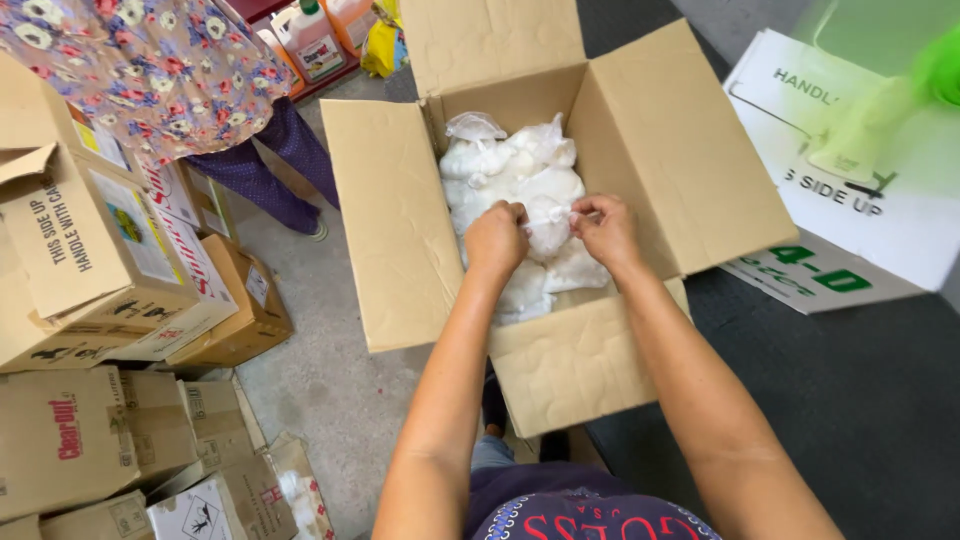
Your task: Weighing and bagging white powder into plastic bags.
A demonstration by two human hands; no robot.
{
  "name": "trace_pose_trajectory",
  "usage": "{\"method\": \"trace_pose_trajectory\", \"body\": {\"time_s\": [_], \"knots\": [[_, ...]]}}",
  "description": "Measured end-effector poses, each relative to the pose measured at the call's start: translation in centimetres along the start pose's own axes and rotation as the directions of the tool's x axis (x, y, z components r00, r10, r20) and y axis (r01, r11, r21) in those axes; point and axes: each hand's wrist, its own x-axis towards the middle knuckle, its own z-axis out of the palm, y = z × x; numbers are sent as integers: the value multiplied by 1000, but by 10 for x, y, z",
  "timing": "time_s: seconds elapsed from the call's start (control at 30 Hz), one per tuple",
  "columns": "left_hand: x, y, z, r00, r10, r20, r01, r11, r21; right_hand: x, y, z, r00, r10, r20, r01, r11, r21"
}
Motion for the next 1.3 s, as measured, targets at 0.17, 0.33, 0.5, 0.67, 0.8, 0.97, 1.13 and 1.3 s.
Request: {"method": "trace_pose_trajectory", "body": {"time_s": [0.17, 0.33, 0.5, 0.67, 0.8, 0.97, 1.13, 1.3], "knots": [[4, -43, 53, 998, -57, 10, 57, 998, 13, 2, 32, 13, 999, -41, 31, 48, 958, -283], [0, -28, 51, 989, -70, 132, 66, 997, 34, -4, 17, 5, 996, -85, -22, 71, 927, -369], [-8, -14, 51, 967, -12, 253, 4, 999, 33, -16, 0, -12, 1000, 12, 2, -10, 884, -467], [-22, 25, 25, 989, -19, 149, 29, 997, -66, -35, -30, -25, 999, -33, -22, 21, 904, -426], [-47, 67, 0, 1000, -13, -2, 12, 969, -246, -64, -58, -39, 997, -68, -38, 53, 944, -325], [-87, 104, -15, 999, 21, -37, -30, 961, -273, -104, -85, -65, 996, -88, -19, 80, 960, -270], [-147, 140, -35, 996, 55, -70, -71, 967, -243, -153, -104, -92, 988, -153, 11, 151, 965, -212], [-208, 164, -52, 993, -16, -114, -13, 968, -252, -198, -108, -101, 975, -211, 64, 218, 963, -155]]}}
